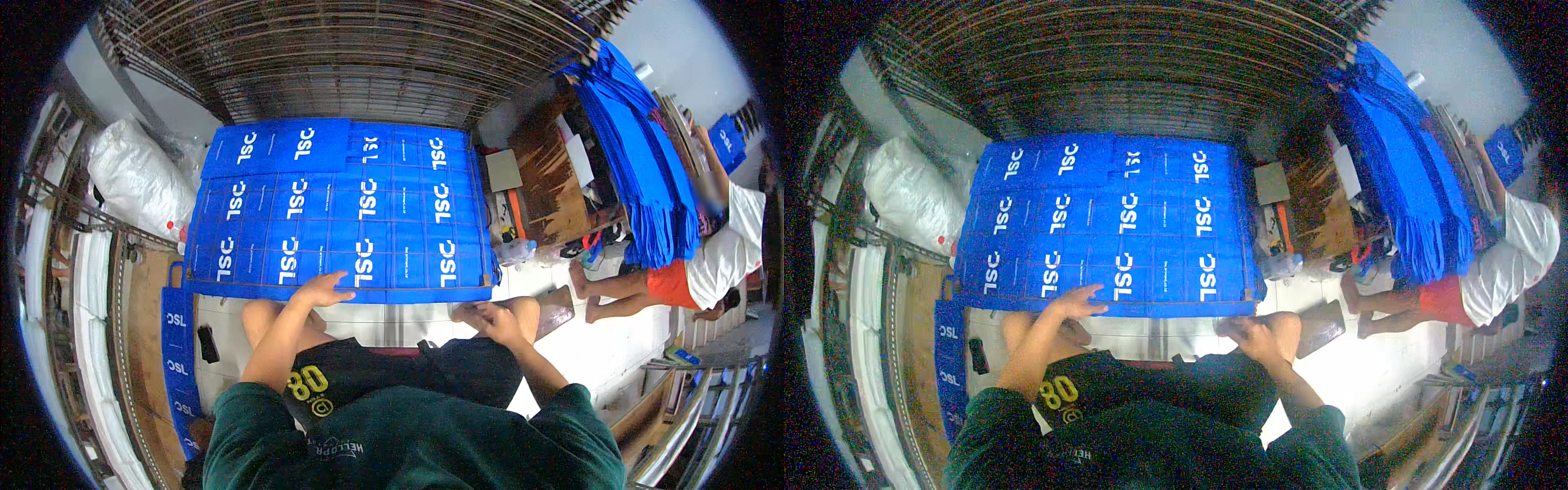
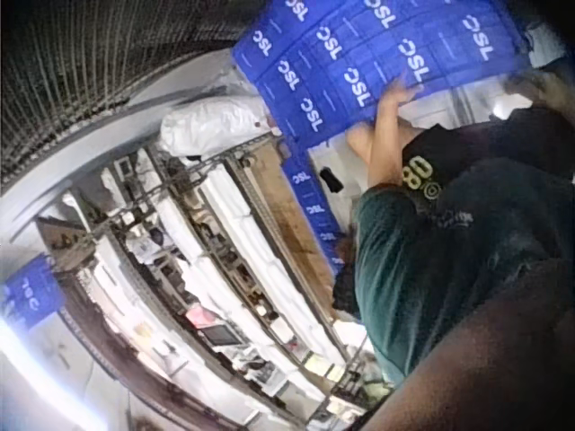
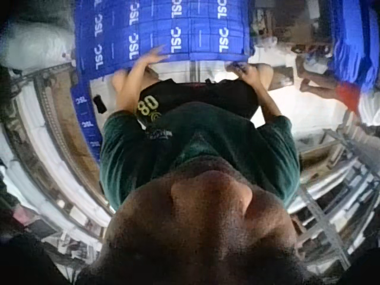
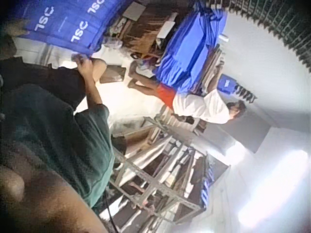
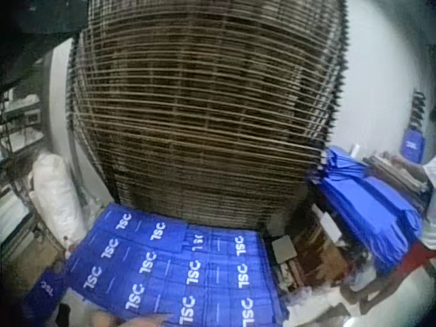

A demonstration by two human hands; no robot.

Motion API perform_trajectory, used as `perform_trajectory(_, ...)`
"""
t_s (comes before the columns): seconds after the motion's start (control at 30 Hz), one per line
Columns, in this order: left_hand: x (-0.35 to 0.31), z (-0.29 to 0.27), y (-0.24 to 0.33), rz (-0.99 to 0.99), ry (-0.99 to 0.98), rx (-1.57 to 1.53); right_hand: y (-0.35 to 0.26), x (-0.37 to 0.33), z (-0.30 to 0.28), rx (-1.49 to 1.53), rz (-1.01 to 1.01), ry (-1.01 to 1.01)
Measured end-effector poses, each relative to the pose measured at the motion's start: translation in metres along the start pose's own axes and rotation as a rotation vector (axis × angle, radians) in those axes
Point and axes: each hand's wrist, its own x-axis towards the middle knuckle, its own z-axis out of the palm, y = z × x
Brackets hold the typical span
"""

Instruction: The person folds blue tote bags with 'TSC' branding and stacks them on a table. The person repeatedly picks up a bag, folds it, and places it on a growing pile while a coworker works in the background.

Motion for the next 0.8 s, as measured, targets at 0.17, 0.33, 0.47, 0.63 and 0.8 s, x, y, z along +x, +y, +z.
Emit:
perform_trajectory(0.17, -0.029, 0.013, 0.045, 0.030, 0.082, 0.007, -0.015, -0.005, 0.012, 0.002, 0.078, 0.028)
perform_trajectory(0.33, -0.018, 0.089, 0.070, 0.254, 0.101, 0.006, 0.029, 0.012, 0.036, -0.148, 0.057, -0.105)
perform_trajectory(0.47, -0.002, 0.150, 0.081, 0.099, -0.081, -0.275, 0.005, 0.020, 0.023, -0.014, 0.070, -0.120)
perform_trajectory(0.63, 0.020, 0.148, 0.072, 0.034, -0.273, 0.029, 0.011, 0.012, 0.020, 0.029, 0.080, -0.087)
perform_trajectory(0.8, 0.031, 0.150, 0.058, 0.005, -0.113, -0.044, 0.007, 0.011, 0.018, 0.067, 0.114, -0.111)
